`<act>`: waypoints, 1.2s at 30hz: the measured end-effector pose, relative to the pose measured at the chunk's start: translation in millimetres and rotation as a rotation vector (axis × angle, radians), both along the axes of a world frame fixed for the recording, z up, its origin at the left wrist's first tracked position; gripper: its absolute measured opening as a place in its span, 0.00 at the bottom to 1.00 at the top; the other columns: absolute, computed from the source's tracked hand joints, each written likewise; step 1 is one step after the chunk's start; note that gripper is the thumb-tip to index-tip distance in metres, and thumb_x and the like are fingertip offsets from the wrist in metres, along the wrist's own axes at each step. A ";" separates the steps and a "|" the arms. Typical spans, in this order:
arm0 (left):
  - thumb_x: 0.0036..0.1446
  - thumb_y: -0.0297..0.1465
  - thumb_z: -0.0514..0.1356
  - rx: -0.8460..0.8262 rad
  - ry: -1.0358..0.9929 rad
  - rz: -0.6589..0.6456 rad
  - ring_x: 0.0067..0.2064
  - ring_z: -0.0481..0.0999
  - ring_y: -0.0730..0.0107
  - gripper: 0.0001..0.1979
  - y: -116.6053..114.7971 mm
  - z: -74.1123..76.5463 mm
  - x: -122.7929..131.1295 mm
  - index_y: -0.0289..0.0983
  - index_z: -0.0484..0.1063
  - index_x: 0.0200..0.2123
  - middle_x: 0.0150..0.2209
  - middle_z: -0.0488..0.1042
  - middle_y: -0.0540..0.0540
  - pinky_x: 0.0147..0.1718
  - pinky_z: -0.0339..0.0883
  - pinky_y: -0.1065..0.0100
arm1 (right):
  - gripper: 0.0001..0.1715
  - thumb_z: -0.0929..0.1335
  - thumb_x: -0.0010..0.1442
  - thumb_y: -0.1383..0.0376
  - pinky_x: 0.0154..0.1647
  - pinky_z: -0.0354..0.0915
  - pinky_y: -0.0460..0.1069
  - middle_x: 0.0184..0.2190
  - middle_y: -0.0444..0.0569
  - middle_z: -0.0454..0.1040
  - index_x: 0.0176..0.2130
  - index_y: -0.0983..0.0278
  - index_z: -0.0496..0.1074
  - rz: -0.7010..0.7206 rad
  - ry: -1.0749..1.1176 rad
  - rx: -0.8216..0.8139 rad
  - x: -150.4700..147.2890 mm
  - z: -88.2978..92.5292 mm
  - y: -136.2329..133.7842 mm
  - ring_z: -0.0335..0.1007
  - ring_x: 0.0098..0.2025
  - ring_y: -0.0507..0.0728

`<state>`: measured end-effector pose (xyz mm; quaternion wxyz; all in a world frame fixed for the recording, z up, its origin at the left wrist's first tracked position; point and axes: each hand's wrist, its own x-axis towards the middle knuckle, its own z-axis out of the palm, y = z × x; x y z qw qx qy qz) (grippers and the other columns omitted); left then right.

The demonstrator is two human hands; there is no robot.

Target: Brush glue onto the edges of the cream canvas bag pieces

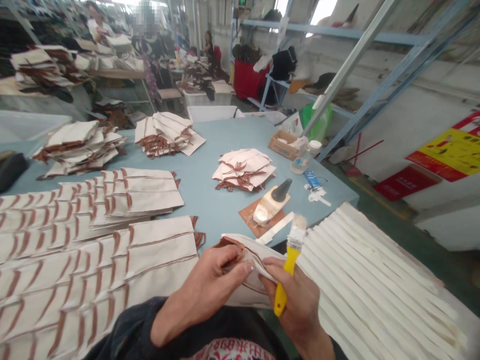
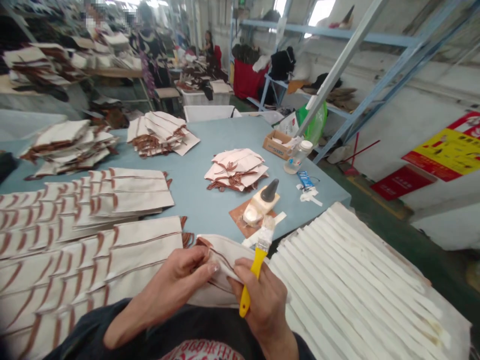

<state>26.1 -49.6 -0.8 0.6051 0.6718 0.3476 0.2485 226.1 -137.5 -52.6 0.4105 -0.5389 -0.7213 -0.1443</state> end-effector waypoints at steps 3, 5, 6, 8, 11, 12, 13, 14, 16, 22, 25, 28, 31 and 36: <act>0.67 0.48 0.63 -0.140 -0.006 0.029 0.31 0.61 0.69 0.21 -5.7 -11.0 -4.1 0.39 0.68 0.28 0.28 0.64 0.52 0.29 0.58 0.68 | 0.04 0.70 0.76 0.65 0.43 0.82 0.52 0.41 0.54 0.88 0.49 0.60 0.76 -0.011 0.018 -0.010 -7.0 -11.2 0.4 0.88 0.41 0.60; 0.66 0.49 0.65 -0.194 -0.014 0.021 0.33 0.63 0.68 0.21 -4.0 -18.6 -7.8 0.38 0.70 0.31 0.30 0.67 0.51 0.31 0.61 0.68 | 0.04 0.71 0.76 0.65 0.43 0.82 0.52 0.42 0.55 0.88 0.49 0.60 0.77 -0.002 0.031 -0.023 -9.3 -17.2 1.5 0.88 0.42 0.61; 0.65 0.50 0.66 -0.204 -0.017 0.025 0.34 0.65 0.67 0.22 -1.9 -22.1 -9.5 0.38 0.71 0.31 0.32 0.69 0.50 0.33 0.63 0.68 | 0.03 0.71 0.76 0.64 0.43 0.82 0.52 0.43 0.56 0.88 0.48 0.61 0.77 0.006 0.036 -0.030 -9.9 -19.6 2.4 0.88 0.42 0.61; 0.66 0.52 0.66 -0.218 -0.026 0.039 0.35 0.67 0.66 0.23 2.8 -27.3 -11.9 0.37 0.73 0.32 0.33 0.71 0.49 0.34 0.65 0.68 | 0.04 0.71 0.76 0.63 0.43 0.82 0.53 0.44 0.56 0.88 0.48 0.61 0.76 0.032 0.065 -0.064 -9.9 -23.2 3.9 0.88 0.43 0.61; 0.68 0.54 0.65 -0.273 -0.082 -0.010 0.35 0.70 0.66 0.25 5.0 -28.5 -13.4 0.37 0.76 0.33 0.33 0.74 0.48 0.35 0.68 0.68 | 0.06 0.69 0.77 0.60 0.46 0.83 0.53 0.45 0.55 0.88 0.48 0.60 0.75 0.094 0.194 -0.140 -6.4 -27.1 3.0 0.88 0.45 0.61; 0.69 0.53 0.63 -0.282 -0.097 -0.052 0.35 0.72 0.65 0.24 3.6 -27.8 -13.5 0.38 0.77 0.33 0.33 0.76 0.47 0.38 0.71 0.67 | 0.07 0.69 0.77 0.59 0.46 0.83 0.53 0.45 0.55 0.87 0.48 0.60 0.75 0.103 0.253 -0.160 -3.9 -28.6 1.6 0.88 0.45 0.60; 0.71 0.52 0.61 -0.267 -0.096 -0.098 0.36 0.75 0.63 0.24 1.2 -27.6 -13.8 0.38 0.77 0.33 0.34 0.78 0.46 0.42 0.74 0.65 | 0.08 0.68 0.78 0.59 0.45 0.83 0.52 0.45 0.54 0.87 0.49 0.59 0.75 0.094 0.311 -0.179 -0.8 -30.4 -0.4 0.87 0.44 0.59; 0.73 0.50 0.59 -0.220 -0.065 -0.131 0.38 0.77 0.61 0.23 -1.7 -28.6 -14.3 0.39 0.77 0.33 0.35 0.79 0.45 0.46 0.76 0.63 | 0.08 0.67 0.78 0.59 0.43 0.82 0.51 0.43 0.52 0.87 0.49 0.59 0.75 0.064 0.364 -0.194 3.0 -32.7 -2.5 0.87 0.42 0.58; 0.76 0.45 0.55 -0.028 0.106 -0.129 0.38 0.80 0.59 0.22 -7.5 -36.9 -16.5 0.40 0.75 0.32 0.34 0.81 0.44 0.47 0.77 0.61 | 0.12 0.65 0.79 0.57 0.36 0.79 0.49 0.39 0.49 0.86 0.51 0.59 0.76 -0.026 0.466 -0.227 11.9 -38.8 -6.5 0.83 0.34 0.55; 0.75 0.33 0.50 0.535 0.674 0.069 0.32 0.87 0.53 0.16 -4.9 -93.2 -26.7 0.41 0.77 0.38 0.31 0.86 0.41 0.32 0.75 0.62 | 0.33 0.59 0.79 0.43 0.24 0.65 0.47 0.27 0.43 0.75 0.59 0.63 0.76 -0.166 0.779 -0.325 38.8 -62.6 0.1 0.69 0.24 0.53; 0.76 0.34 0.51 0.578 0.646 0.054 0.33 0.89 0.53 0.15 1.4 -103.2 -24.8 0.43 0.76 0.37 0.33 0.87 0.43 0.31 0.76 0.62 | 0.33 0.62 0.76 0.41 0.23 0.63 0.47 0.27 0.43 0.75 0.55 0.64 0.77 -0.237 0.978 -0.375 47.9 -72.8 15.8 0.66 0.24 0.53; 0.76 0.33 0.52 0.596 0.566 0.045 0.32 0.88 0.55 0.15 2.8 -100.9 -18.1 0.44 0.73 0.35 0.32 0.85 0.45 0.30 0.77 0.63 | 0.30 0.62 0.77 0.42 0.22 0.59 0.46 0.26 0.42 0.74 0.45 0.64 0.75 -0.309 1.102 -0.383 56.9 -83.8 35.7 0.60 0.21 0.51; 0.76 0.32 0.53 0.629 0.517 0.068 0.31 0.88 0.57 0.15 2.1 -100.5 -14.4 0.44 0.72 0.34 0.30 0.84 0.46 0.29 0.76 0.65 | 0.30 0.64 0.75 0.41 0.21 0.56 0.47 0.25 0.42 0.73 0.39 0.63 0.73 -0.364 1.133 -0.375 68.6 -97.6 55.9 0.56 0.20 0.50; 0.74 0.31 0.56 0.618 0.480 0.109 0.27 0.87 0.60 0.14 3.0 -106.0 -20.0 0.45 0.71 0.32 0.27 0.82 0.50 0.25 0.73 0.67 | 0.30 0.69 0.69 0.40 0.32 0.67 0.50 0.26 0.45 0.75 0.37 0.64 0.76 -0.403 1.088 -0.393 86.5 -124.3 87.3 0.68 0.28 0.54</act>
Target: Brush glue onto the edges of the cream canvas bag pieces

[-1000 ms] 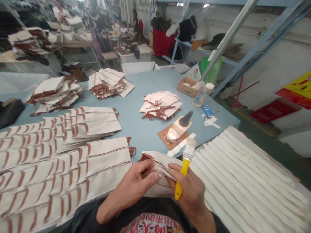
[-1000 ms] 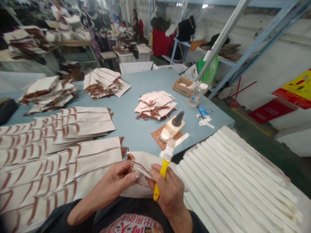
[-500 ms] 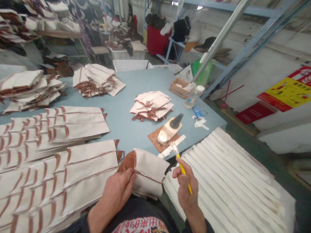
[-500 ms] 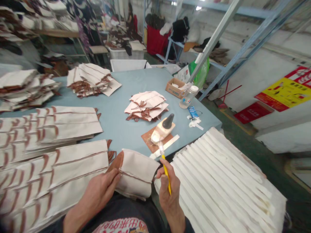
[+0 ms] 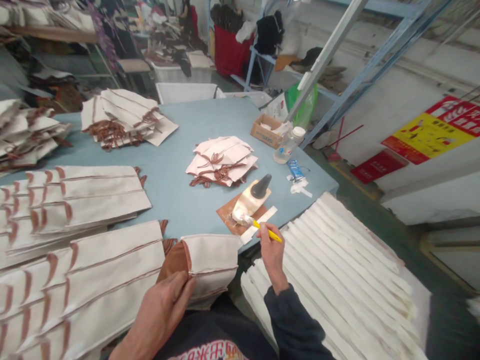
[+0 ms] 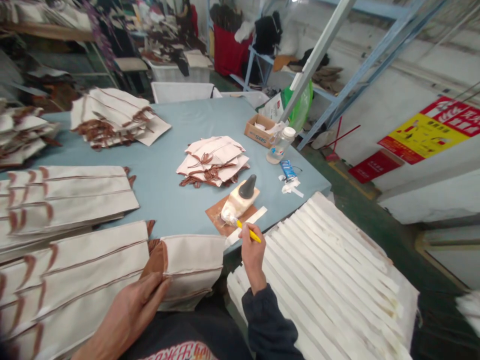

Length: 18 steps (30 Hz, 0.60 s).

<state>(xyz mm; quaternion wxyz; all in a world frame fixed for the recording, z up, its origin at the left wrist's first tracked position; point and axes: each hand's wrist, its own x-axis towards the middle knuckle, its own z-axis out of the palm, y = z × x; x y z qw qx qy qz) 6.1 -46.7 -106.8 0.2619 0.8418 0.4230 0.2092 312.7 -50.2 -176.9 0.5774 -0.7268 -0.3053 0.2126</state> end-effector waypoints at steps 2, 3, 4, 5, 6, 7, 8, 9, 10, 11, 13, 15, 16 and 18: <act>0.74 0.31 0.57 -0.028 -0.022 0.008 0.27 0.86 0.61 0.14 -0.6 0.0 -1.1 0.45 0.71 0.32 0.27 0.82 0.52 0.25 0.72 0.68 | 0.31 0.69 0.69 0.40 0.37 0.70 0.51 0.27 0.47 0.77 0.38 0.65 0.78 0.028 -0.022 -0.023 4.2 -11.4 11.1 0.72 0.32 0.56; 0.75 0.31 0.56 -0.043 -0.033 0.015 0.26 0.86 0.62 0.15 -1.3 0.5 -0.9 0.45 0.71 0.32 0.26 0.81 0.52 0.25 0.72 0.68 | 0.31 0.69 0.69 0.40 0.38 0.71 0.52 0.28 0.47 0.78 0.39 0.65 0.79 0.046 -0.032 -0.038 5.9 -17.2 16.0 0.74 0.33 0.57; 0.76 0.30 0.56 -0.057 -0.044 0.023 0.26 0.85 0.63 0.15 -2.3 1.1 -0.4 0.45 0.70 0.32 0.26 0.81 0.53 0.25 0.72 0.68 | 0.32 0.68 0.69 0.39 0.40 0.72 0.52 0.30 0.48 0.80 0.41 0.65 0.79 0.066 -0.044 -0.055 7.5 -23.1 20.6 0.75 0.34 0.58; 0.76 0.30 0.56 -0.065 -0.055 0.028 0.26 0.85 0.63 0.15 -3.5 1.7 0.3 0.45 0.70 0.32 0.26 0.81 0.53 0.26 0.72 0.69 | 0.31 0.68 0.70 0.39 0.41 0.72 0.52 0.31 0.49 0.81 0.42 0.65 0.80 0.089 -0.057 -0.076 9.2 -28.8 24.7 0.76 0.35 0.58; 0.77 0.30 0.55 -0.069 -0.066 0.027 0.27 0.85 0.64 0.15 -4.8 2.0 0.9 0.45 0.70 0.33 0.27 0.81 0.52 0.26 0.72 0.69 | 0.31 0.69 0.70 0.40 0.42 0.73 0.53 0.33 0.49 0.82 0.42 0.65 0.80 0.112 -0.073 -0.100 11.1 -34.3 28.6 0.77 0.36 0.58; 0.77 0.30 0.55 -0.069 -0.078 0.022 0.28 0.86 0.64 0.15 -6.2 2.0 1.3 0.44 0.71 0.34 0.28 0.81 0.52 0.27 0.73 0.69 | 0.29 0.70 0.71 0.41 0.44 0.74 0.54 0.35 0.49 0.82 0.43 0.64 0.80 0.133 -0.092 -0.127 13.3 -39.4 32.3 0.78 0.37 0.58; 0.77 0.30 0.55 -0.064 -0.091 0.014 0.29 0.87 0.64 0.14 -7.6 1.6 1.4 0.44 0.73 0.36 0.29 0.82 0.51 0.28 0.74 0.70 | 0.27 0.71 0.71 0.42 0.45 0.75 0.54 0.36 0.48 0.82 0.44 0.64 0.80 0.153 -0.112 -0.157 15.6 -44.1 36.0 0.79 0.38 0.57; 0.78 0.30 0.55 -0.057 -0.104 0.006 0.31 0.87 0.64 0.13 -8.9 1.0 1.1 0.44 0.74 0.38 0.31 0.84 0.51 0.30 0.75 0.70 | 0.26 0.72 0.72 0.44 0.47 0.76 0.55 0.38 0.48 0.82 0.44 0.64 0.80 0.171 -0.135 -0.190 18.0 -48.2 39.8 0.79 0.39 0.57; 0.78 0.30 0.55 -0.050 -0.115 -0.001 0.32 0.88 0.64 0.11 -10.1 0.2 0.6 0.43 0.75 0.40 0.33 0.84 0.50 0.32 0.75 0.71 | 0.24 0.72 0.73 0.45 0.49 0.76 0.56 0.39 0.47 0.82 0.45 0.64 0.80 0.189 -0.158 -0.226 20.5 -51.8 43.7 0.80 0.40 0.57; 0.78 0.29 0.56 -0.047 -0.123 -0.010 0.33 0.88 0.65 0.11 -11.2 -0.5 -0.1 0.43 0.76 0.42 0.34 0.85 0.50 0.33 0.76 0.71 | 0.22 0.72 0.73 0.47 0.50 0.77 0.57 0.39 0.47 0.82 0.45 0.64 0.80 0.207 -0.181 -0.262 22.9 -54.8 47.8 0.80 0.41 0.57; 0.77 0.28 0.56 -0.042 -0.140 -0.025 0.34 0.87 0.66 0.11 -13.1 -0.7 -1.2 0.42 0.76 0.42 0.34 0.84 0.50 0.35 0.75 0.72 | 0.20 0.73 0.73 0.49 0.52 0.78 0.58 0.41 0.47 0.82 0.46 0.64 0.80 0.243 -0.222 -0.335 27.1 -59.4 56.4 0.80 0.42 0.57; 0.77 0.27 0.56 -0.062 -0.163 -0.038 0.33 0.86 0.67 0.12 -14.6 1.8 -1.4 0.42 0.76 0.39 0.33 0.83 0.51 0.35 0.74 0.72 | 0.19 0.73 0.74 0.50 0.51 0.78 0.57 0.43 0.48 0.82 0.47 0.63 0.80 0.270 -0.255 -0.396 30.7 -62.5 64.8 0.80 0.44 0.57; 0.76 0.27 0.56 -0.087 -0.177 -0.041 0.33 0.85 0.67 0.13 -15.1 4.4 -1.2 0.41 0.76 0.38 0.32 0.82 0.50 0.35 0.74 0.72 | 0.18 0.73 0.74 0.50 0.51 0.78 0.57 0.44 0.48 0.82 0.47 0.63 0.80 0.281 -0.267 -0.418 32.2 -63.6 68.4 0.80 0.44 0.57; 0.76 0.27 0.55 -0.177 -0.199 -0.037 0.34 0.84 0.68 0.14 -16.0 11.8 -0.8 0.41 0.76 0.36 0.33 0.82 0.50 0.37 0.73 0.73 | 0.17 0.73 0.74 0.51 0.51 0.79 0.56 0.45 0.49 0.82 0.48 0.63 0.79 0.296 -0.285 -0.441 35.2 -65.0 73.0 0.80 0.44 0.57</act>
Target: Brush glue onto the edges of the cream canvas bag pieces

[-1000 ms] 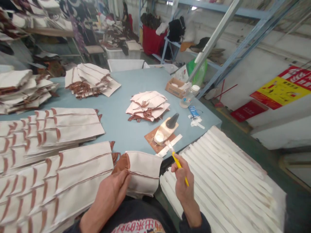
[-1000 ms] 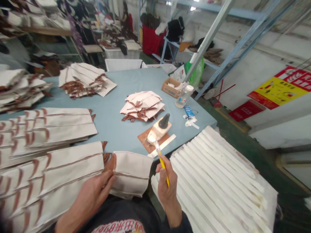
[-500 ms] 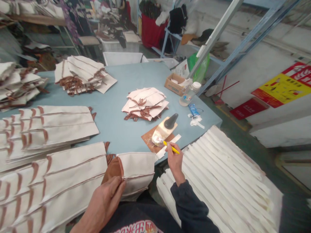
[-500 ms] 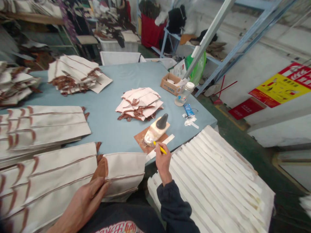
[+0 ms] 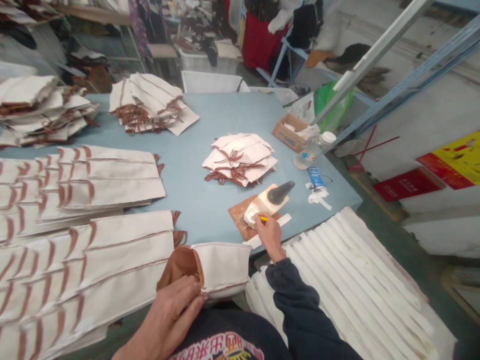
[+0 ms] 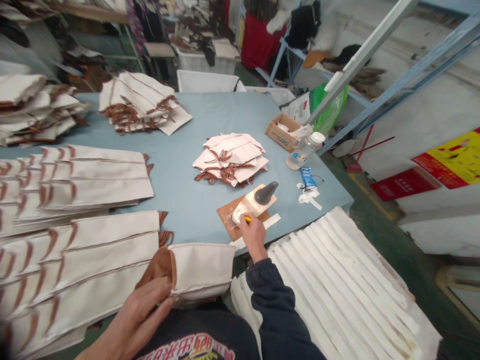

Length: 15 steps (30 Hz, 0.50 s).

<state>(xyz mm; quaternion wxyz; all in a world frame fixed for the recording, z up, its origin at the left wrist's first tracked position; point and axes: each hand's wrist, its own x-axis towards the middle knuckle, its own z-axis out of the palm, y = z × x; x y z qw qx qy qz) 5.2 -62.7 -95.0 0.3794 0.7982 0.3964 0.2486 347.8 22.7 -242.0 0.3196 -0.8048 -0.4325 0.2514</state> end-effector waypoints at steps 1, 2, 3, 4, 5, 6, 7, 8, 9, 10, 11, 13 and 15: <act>0.76 0.28 0.55 -0.058 -0.006 -0.008 0.35 0.83 0.68 0.15 -0.3 4.4 -0.1 0.41 0.76 0.36 0.33 0.83 0.49 0.37 0.73 0.73 | 0.17 0.73 0.74 0.51 0.50 0.79 0.56 0.45 0.49 0.82 0.48 0.63 0.79 0.005 -0.005 0.000 1.4 -0.5 0.7 0.80 0.44 0.57; 0.77 0.30 0.55 -0.114 -0.010 -0.019 0.35 0.83 0.68 0.15 -0.6 9.0 -0.6 0.41 0.77 0.36 0.34 0.84 0.49 0.38 0.74 0.74 | 0.17 0.73 0.74 0.51 0.50 0.79 0.56 0.45 0.49 0.82 0.49 0.63 0.79 0.008 -0.008 0.007 2.9 -1.0 0.3 0.80 0.44 0.57; 0.77 0.31 0.55 -0.165 -0.013 -0.031 0.35 0.83 0.68 0.16 -0.9 13.4 -1.3 0.41 0.78 0.36 0.34 0.84 0.49 0.38 0.74 0.74 | 0.18 0.73 0.74 0.51 0.50 0.79 0.56 0.45 0.49 0.81 0.50 0.63 0.79 0.009 -0.011 0.020 4.2 -1.6 -1.2 0.80 0.44 0.57; 0.77 0.33 0.54 -0.207 -0.012 -0.040 0.34 0.83 0.68 0.17 -1.3 17.5 -2.3 0.40 0.78 0.36 0.33 0.84 0.49 0.38 0.74 0.74 | 0.18 0.73 0.75 0.51 0.50 0.79 0.56 0.45 0.49 0.81 0.50 0.63 0.79 0.011 -0.012 0.036 5.4 -2.4 -3.7 0.80 0.44 0.57; 0.77 0.34 0.55 -0.237 -0.009 -0.046 0.33 0.83 0.68 0.17 -1.8 21.1 -3.4 0.40 0.78 0.35 0.32 0.84 0.49 0.37 0.74 0.74 | 0.19 0.72 0.75 0.51 0.49 0.79 0.56 0.45 0.48 0.81 0.51 0.64 0.79 0.014 -0.011 0.052 6.5 -3.3 -6.8 0.80 0.43 0.57; 0.77 0.35 0.55 -0.257 -0.002 -0.044 0.33 0.83 0.68 0.18 -2.4 24.2 -4.6 0.40 0.77 0.33 0.32 0.84 0.49 0.37 0.74 0.74 | 0.19 0.72 0.75 0.51 0.49 0.79 0.56 0.44 0.48 0.81 0.51 0.64 0.79 0.020 -0.009 0.068 7.3 -4.3 -10.4 0.80 0.42 0.56; 0.76 0.36 0.56 -0.271 0.010 -0.037 0.33 0.82 0.67 0.18 -3.1 26.7 -5.6 0.40 0.77 0.32 0.31 0.84 0.49 0.37 0.74 0.73 | 0.19 0.73 0.75 0.51 0.48 0.79 0.56 0.43 0.48 0.81 0.51 0.64 0.79 0.028 -0.004 0.083 7.7 -5.3 -14.2 0.80 0.41 0.56; 0.76 0.36 0.57 -0.280 0.023 -0.030 0.32 0.82 0.67 0.18 -3.8 28.7 -6.5 0.41 0.77 0.31 0.30 0.83 0.50 0.36 0.74 0.73 | 0.19 0.73 0.74 0.50 0.47 0.79 0.56 0.42 0.47 0.81 0.50 0.64 0.79 0.037 0.001 0.096 7.9 -6.2 -18.1 0.80 0.41 0.56; 0.75 0.36 0.57 -0.289 0.037 -0.027 0.32 0.82 0.67 0.18 -4.6 30.2 -7.2 0.41 0.77 0.31 0.30 0.83 0.50 0.36 0.73 0.73 | 0.20 0.73 0.74 0.50 0.47 0.79 0.55 0.42 0.47 0.81 0.50 0.64 0.79 0.047 0.008 0.109 7.7 -6.8 -22.1 0.80 0.40 0.56; 0.75 0.36 0.58 -0.296 0.051 -0.030 0.32 0.82 0.67 0.18 -5.3 31.2 -7.7 0.41 0.77 0.31 0.30 0.83 0.50 0.36 0.73 0.73 | 0.20 0.73 0.74 0.50 0.47 0.79 0.55 0.42 0.47 0.81 0.49 0.64 0.79 0.054 0.014 0.122 7.1 -6.8 -26.1 0.80 0.40 0.56; 0.75 0.37 0.58 -0.306 0.066 -0.040 0.32 0.82 0.67 0.18 -5.8 31.8 -8.1 0.41 0.77 0.31 0.30 0.83 0.51 0.37 0.73 0.74 | 0.20 0.73 0.74 0.49 0.47 0.79 0.55 0.42 0.47 0.81 0.49 0.64 0.79 0.059 0.021 0.137 6.2 -6.2 -30.0 0.80 0.41 0.56; 0.75 0.37 0.57 -0.327 0.094 -0.067 0.33 0.82 0.68 0.18 -6.4 31.9 -8.2 0.41 0.77 0.31 0.30 0.83 0.51 0.38 0.73 0.74 | 0.21 0.72 0.74 0.48 0.47 0.78 0.55 0.41 0.47 0.82 0.49 0.64 0.79 0.060 0.032 0.169 3.9 -3.0 -37.4 0.80 0.40 0.56; 0.76 0.38 0.56 -0.350 0.123 -0.086 0.36 0.83 0.67 0.18 -6.8 30.6 -7.6 0.41 0.78 0.33 0.33 0.85 0.50 0.40 0.73 0.74 | 0.22 0.72 0.74 0.47 0.46 0.77 0.55 0.40 0.47 0.82 0.48 0.64 0.79 0.054 0.039 0.200 1.5 2.1 -44.0 0.79 0.38 0.55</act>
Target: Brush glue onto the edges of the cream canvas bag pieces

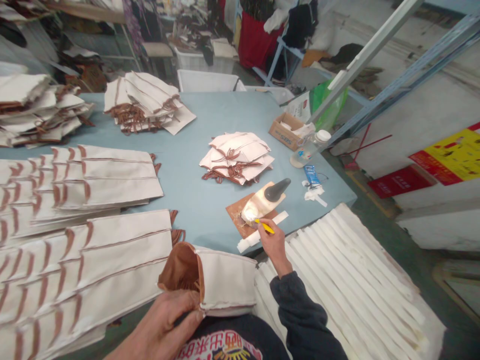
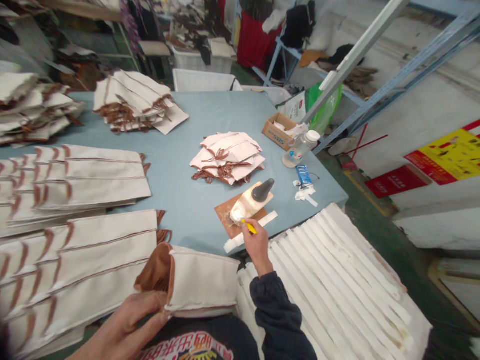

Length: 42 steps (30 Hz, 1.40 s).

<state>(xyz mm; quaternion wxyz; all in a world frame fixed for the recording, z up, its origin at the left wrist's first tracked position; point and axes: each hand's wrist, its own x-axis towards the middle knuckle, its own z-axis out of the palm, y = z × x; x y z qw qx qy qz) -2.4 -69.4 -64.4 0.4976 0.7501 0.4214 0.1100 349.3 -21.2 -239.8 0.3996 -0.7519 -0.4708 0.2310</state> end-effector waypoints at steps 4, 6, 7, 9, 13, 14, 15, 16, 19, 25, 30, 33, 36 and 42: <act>0.75 0.38 0.56 -0.019 0.034 -0.008 0.40 0.85 0.66 0.17 -1.3 -4.5 3.6 0.41 0.79 0.34 0.37 0.87 0.49 0.43 0.73 0.74 | 0.23 0.73 0.70 0.46 0.42 0.73 0.53 0.36 0.47 0.84 0.45 0.62 0.81 -0.026 0.016 0.037 -2.5 11.4 -8.7 0.78 0.35 0.56; 0.74 0.38 0.56 -0.020 0.034 -0.006 0.39 0.84 0.66 0.17 -2.0 -5.9 5.8 0.41 0.79 0.33 0.36 0.87 0.49 0.42 0.73 0.73 | 0.22 0.73 0.68 0.46 0.39 0.71 0.52 0.35 0.48 0.84 0.43 0.61 0.82 -0.043 0.035 0.044 -2.3 16.0 -11.0 0.77 0.34 0.58; 0.74 0.38 0.56 -0.020 0.030 -0.004 0.38 0.84 0.66 0.17 -2.3 -6.1 6.7 0.41 0.79 0.33 0.35 0.86 0.50 0.41 0.73 0.73 | 0.22 0.73 0.67 0.46 0.38 0.70 0.52 0.34 0.48 0.84 0.43 0.61 0.83 -0.051 0.049 0.046 -2.0 17.9 -11.7 0.76 0.33 0.58; 0.74 0.38 0.56 -0.017 0.016 -0.002 0.36 0.83 0.66 0.18 -2.7 -5.9 7.7 0.41 0.79 0.33 0.33 0.85 0.50 0.40 0.73 0.73 | 0.21 0.74 0.65 0.46 0.37 0.69 0.52 0.33 0.47 0.84 0.42 0.60 0.83 -0.069 0.087 0.051 -1.1 20.4 -12.6 0.75 0.31 0.58; 0.73 0.38 0.56 -0.019 0.008 0.002 0.36 0.82 0.66 0.17 -3.1 -4.1 8.5 0.40 0.79 0.33 0.32 0.85 0.50 0.40 0.72 0.72 | 0.21 0.75 0.69 0.48 0.41 0.74 0.52 0.35 0.46 0.82 0.43 0.63 0.80 -0.141 0.224 0.066 0.5 15.4 -9.7 0.77 0.35 0.55; 0.73 0.37 0.56 -0.019 0.007 0.007 0.36 0.82 0.66 0.17 -3.2 -3.7 9.0 0.40 0.79 0.33 0.32 0.85 0.50 0.40 0.72 0.72 | 0.21 0.74 0.71 0.48 0.41 0.75 0.52 0.36 0.45 0.81 0.44 0.64 0.79 -0.171 0.272 0.064 0.5 11.4 -7.7 0.77 0.35 0.55; 0.73 0.37 0.56 -0.023 0.006 0.010 0.36 0.83 0.66 0.17 -3.3 -3.4 9.7 0.40 0.79 0.33 0.33 0.85 0.50 0.41 0.72 0.72 | 0.22 0.73 0.73 0.48 0.40 0.76 0.52 0.36 0.45 0.80 0.45 0.64 0.78 -0.204 0.321 0.058 0.2 6.3 -5.3 0.77 0.35 0.54; 0.73 0.37 0.55 -0.028 0.005 0.012 0.36 0.82 0.66 0.17 -3.4 -3.3 10.5 0.40 0.79 0.33 0.33 0.85 0.49 0.40 0.72 0.72 | 0.22 0.72 0.74 0.48 0.39 0.76 0.51 0.37 0.45 0.79 0.47 0.65 0.78 -0.242 0.371 0.049 -0.4 0.4 -2.6 0.76 0.34 0.53; 0.74 0.38 0.54 -0.051 0.011 0.007 0.35 0.82 0.66 0.19 -4.0 -3.1 13.2 0.39 0.78 0.32 0.32 0.84 0.49 0.38 0.71 0.71 | 0.22 0.71 0.76 0.49 0.37 0.77 0.50 0.41 0.47 0.79 0.52 0.65 0.77 -0.372 0.506 0.011 -4.9 -19.0 4.7 0.76 0.35 0.53; 0.76 0.39 0.53 -0.093 -0.017 0.036 0.34 0.80 0.65 0.20 -3.9 -1.3 15.5 0.39 0.77 0.33 0.31 0.83 0.49 0.37 0.70 0.70 | 0.22 0.71 0.76 0.50 0.40 0.79 0.52 0.46 0.49 0.80 0.56 0.65 0.76 -0.567 0.632 0.015 -21.6 -39.6 -2.1 0.79 0.39 0.54; 0.76 0.41 0.53 -0.084 -0.082 0.064 0.31 0.78 0.66 0.21 1.4 0.8 18.3 0.40 0.77 0.32 0.30 0.82 0.49 0.35 0.70 0.71 | 0.23 0.70 0.76 0.49 0.40 0.79 0.52 0.45 0.49 0.80 0.56 0.65 0.76 -0.635 0.617 0.037 -28.8 -36.6 -13.9 0.79 0.39 0.54; 0.76 0.40 0.54 -0.096 -0.095 0.073 0.33 0.80 0.65 0.21 3.6 2.5 19.1 0.40 0.78 0.33 0.30 0.83 0.49 0.37 0.72 0.71 | 0.24 0.70 0.76 0.48 0.39 0.79 0.52 0.44 0.49 0.80 0.55 0.65 0.76 -0.629 0.577 0.048 -29.7 -32.1 -18.0 0.79 0.37 0.54; 0.76 0.40 0.55 -0.098 -0.107 0.092 0.34 0.81 0.64 0.20 4.1 3.0 17.6 0.39 0.80 0.34 0.32 0.84 0.48 0.38 0.72 0.70 | 0.27 0.68 0.77 0.44 0.36 0.77 0.51 0.40 0.47 0.81 0.53 0.65 0.77 -0.593 0.515 0.066 -31.8 -25.3 -24.0 0.78 0.34 0.53; 0.75 0.42 0.54 -0.150 -0.145 0.139 0.35 0.82 0.62 0.21 4.5 -3.4 12.4 0.38 0.81 0.36 0.34 0.85 0.46 0.36 0.72 0.70 | 0.36 0.63 0.75 0.38 0.35 0.75 0.52 0.36 0.50 0.84 0.52 0.65 0.78 -0.414 0.339 0.111 -36.5 -5.3 -29.6 0.78 0.32 0.55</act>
